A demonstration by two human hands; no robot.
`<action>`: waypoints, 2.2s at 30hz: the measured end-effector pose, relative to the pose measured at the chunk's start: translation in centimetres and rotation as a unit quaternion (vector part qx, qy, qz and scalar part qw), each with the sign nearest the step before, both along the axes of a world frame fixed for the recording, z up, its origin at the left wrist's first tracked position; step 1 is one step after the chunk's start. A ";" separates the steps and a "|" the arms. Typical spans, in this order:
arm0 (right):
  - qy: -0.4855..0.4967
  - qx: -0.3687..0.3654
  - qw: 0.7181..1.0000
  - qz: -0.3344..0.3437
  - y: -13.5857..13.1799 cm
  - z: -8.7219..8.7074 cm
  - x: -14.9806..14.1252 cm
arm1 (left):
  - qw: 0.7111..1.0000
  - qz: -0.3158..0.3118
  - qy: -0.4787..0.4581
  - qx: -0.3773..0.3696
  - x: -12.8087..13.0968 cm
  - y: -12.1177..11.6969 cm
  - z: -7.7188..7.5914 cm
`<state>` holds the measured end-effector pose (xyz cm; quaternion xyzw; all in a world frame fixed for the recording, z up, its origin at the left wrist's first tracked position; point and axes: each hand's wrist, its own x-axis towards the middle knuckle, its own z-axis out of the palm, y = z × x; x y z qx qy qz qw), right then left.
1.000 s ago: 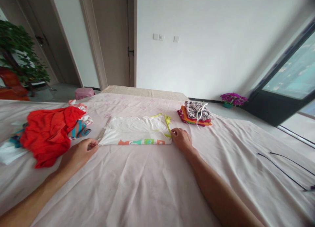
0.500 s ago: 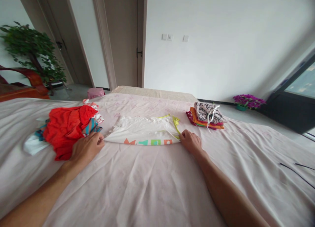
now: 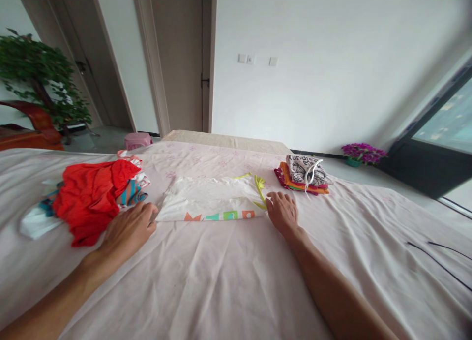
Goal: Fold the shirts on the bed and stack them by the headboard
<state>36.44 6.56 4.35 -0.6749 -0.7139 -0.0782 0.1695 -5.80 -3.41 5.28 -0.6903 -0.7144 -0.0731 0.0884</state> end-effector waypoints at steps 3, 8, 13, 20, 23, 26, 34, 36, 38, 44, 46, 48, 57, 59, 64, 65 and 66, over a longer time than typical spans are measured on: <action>-0.003 0.030 0.990 0.137 -1.3 0.6 -1.9 | 0.992 -0.094 -0.046 0.066 2.4 0.8 0.6; -0.035 -0.015 0.941 0.336 -2.7 -0.4 -4.8 | 0.961 -0.242 -0.131 -0.001 5.7 4.3 -0.4; -0.034 -0.054 0.945 0.322 -2.2 -2.1 -4.0 | 0.977 -0.201 -0.071 0.000 4.8 6.9 -4.1; -0.026 -0.095 0.966 0.239 -1.2 -1.6 -1.7 | 0.994 -0.108 -0.019 0.004 3.3 6.1 -5.6; -0.029 -0.111 0.969 0.219 -1.1 -1.1 -1.6 | 0.995 -0.098 -0.013 0.021 3.4 5.8 -5.7; -0.020 -0.118 0.967 0.223 -0.1 0.1 -1.6 | 0.992 -0.106 0.004 0.074 3.8 5.7 -5.6; 0.021 -0.081 0.996 0.043 9.4 2.7 -1.6 | 0.957 -0.272 -0.030 0.099 4.7 6.1 -5.1; 0.014 -0.090 0.996 0.003 12.1 2.6 -1.6 | 0.954 -0.288 -0.048 0.070 4.6 6.2 -5.1; 0.006 -0.102 0.995 -0.022 14.3 2.3 -1.6 | 0.953 -0.294 -0.054 0.046 4.5 6.4 -5.2; -0.004 -0.131 0.991 -0.014 17.1 1.5 -2.5 | 0.952 -0.296 -0.065 0.036 4.5 6.5 -5.2; -0.006 -0.120 0.993 -0.003 16.7 1.6 -3.0 | 0.952 -0.297 -0.067 0.042 4.5 6.5 -5.2; -0.010 -0.085 0.996 0.017 15.6 1.8 -3.6 | 0.951 -0.297 -0.069 0.045 4.5 6.5 -5.2; -0.027 -0.072 0.988 0.138 10.3 2.6 -3.8 | 0.944 -0.245 -0.205 0.084 4.0 6.7 -4.7; 0.011 -0.060 0.995 0.081 11.2 3.0 -3.5 | 0.941 -0.192 -0.254 0.117 3.4 7.5 -3.9; 0.039 -0.094 0.992 0.072 14.5 2.9 -3.2 | 0.960 -0.078 -0.249 0.099 1.3 12.1 -1.6; 0.037 -0.112 0.989 0.087 15.0 2.7 -3.3 | 0.967 -0.061 -0.233 0.084 1.0 13.4 -1.3; 0.033 -0.131 0.985 0.104 15.4 2.4 -3.3 | 0.973 -0.047 -0.214 0.070 0.6 14.7 -1.1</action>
